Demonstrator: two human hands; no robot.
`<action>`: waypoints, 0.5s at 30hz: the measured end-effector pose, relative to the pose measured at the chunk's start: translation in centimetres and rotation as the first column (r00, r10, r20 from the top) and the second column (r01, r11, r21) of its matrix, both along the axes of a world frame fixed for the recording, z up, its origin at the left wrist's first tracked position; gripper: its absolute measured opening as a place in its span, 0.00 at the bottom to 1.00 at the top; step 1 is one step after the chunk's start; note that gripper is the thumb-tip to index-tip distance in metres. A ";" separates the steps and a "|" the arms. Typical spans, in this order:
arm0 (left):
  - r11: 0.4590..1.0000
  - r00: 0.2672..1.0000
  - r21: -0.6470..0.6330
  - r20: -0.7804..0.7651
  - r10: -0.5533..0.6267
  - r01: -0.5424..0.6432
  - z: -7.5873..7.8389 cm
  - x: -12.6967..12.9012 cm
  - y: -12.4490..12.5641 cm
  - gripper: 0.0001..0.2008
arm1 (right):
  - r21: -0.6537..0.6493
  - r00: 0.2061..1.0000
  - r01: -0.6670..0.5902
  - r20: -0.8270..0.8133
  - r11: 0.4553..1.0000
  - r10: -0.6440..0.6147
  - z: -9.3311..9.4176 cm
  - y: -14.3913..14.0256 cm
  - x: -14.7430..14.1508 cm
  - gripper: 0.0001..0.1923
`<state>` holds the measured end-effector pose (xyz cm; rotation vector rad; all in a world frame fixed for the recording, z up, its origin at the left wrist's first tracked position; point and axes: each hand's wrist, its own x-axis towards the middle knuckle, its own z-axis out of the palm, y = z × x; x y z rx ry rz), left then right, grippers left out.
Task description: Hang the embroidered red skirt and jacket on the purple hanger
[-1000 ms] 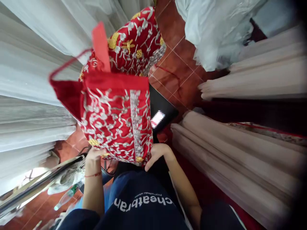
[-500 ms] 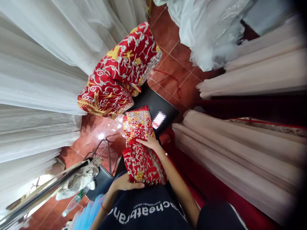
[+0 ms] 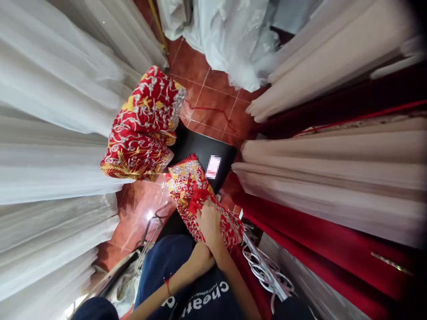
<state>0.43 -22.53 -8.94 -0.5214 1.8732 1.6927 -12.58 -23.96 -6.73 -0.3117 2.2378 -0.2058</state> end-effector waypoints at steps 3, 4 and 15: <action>0.988 0.991 0.088 -0.051 -0.120 0.124 0.4 -0.1 -1.4 0.17 | -0.056 0.995 0.102 -0.008 0.993 -0.103 0.0 4.3 -0.4 0.17; 0.976 0.989 0.159 -0.053 -0.141 0.148 0.4 -0.5 -1.9 0.18 | -0.116 0.986 0.166 -0.012 0.979 -0.169 0.2 6.2 -0.3 0.16; 0.975 0.975 0.120 0.142 0.170 -0.188 -0.8 -9.6 -4.8 0.43 | -0.675 -0.090 0.708 0.206 -0.209 -0.974 3.0 18.9 12.3 0.13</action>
